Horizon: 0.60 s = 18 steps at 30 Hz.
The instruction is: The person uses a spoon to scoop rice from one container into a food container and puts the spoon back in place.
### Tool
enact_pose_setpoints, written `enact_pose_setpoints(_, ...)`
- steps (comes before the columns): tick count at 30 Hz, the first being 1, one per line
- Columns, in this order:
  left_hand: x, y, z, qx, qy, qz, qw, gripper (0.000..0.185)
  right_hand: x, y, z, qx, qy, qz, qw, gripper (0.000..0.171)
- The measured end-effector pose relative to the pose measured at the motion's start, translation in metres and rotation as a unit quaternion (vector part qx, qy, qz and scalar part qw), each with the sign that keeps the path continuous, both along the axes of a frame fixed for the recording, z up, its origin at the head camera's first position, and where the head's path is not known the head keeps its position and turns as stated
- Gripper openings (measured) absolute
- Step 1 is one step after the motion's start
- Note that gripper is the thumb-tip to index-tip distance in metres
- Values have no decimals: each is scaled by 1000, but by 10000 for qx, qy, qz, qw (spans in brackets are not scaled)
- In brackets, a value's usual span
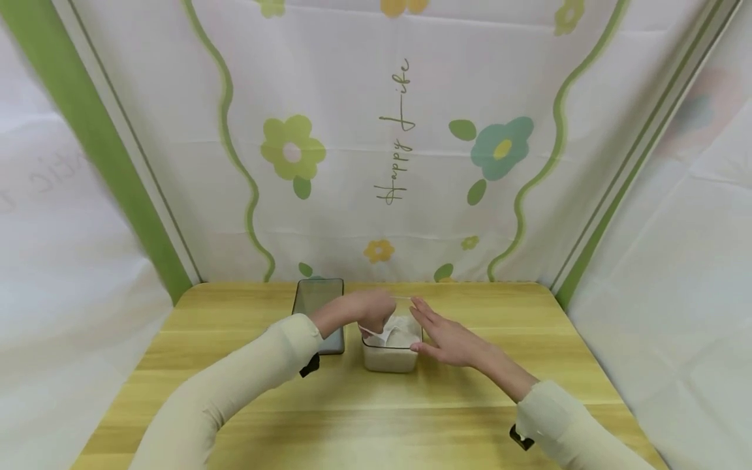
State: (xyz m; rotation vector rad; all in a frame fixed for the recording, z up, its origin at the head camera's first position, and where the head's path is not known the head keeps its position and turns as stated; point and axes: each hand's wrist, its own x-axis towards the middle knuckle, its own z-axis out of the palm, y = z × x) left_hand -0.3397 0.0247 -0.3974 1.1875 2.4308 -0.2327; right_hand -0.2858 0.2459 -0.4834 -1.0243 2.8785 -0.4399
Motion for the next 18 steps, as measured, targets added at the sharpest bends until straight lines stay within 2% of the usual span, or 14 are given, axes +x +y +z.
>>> enact_pose_setpoints(4,4,-6,-2,140,-206,426,9988,38,0,-1,-1,17,23,-1,10000,81)
enact_pose_setpoints(8,6,-7,-6,389,-413,923,9941,34,0,1,-2,-3,46,-13,10000,82)
enact_pose_setpoints(14,6,-14,-10,812,-638,1185,9876,46,0,1,-3,-51,38,-15,10000,82)
enact_pose_setpoints(18,6,-23,-13,1105,-731,1284,9828,43,-1,0,-4,-83,41,22,10000,82)
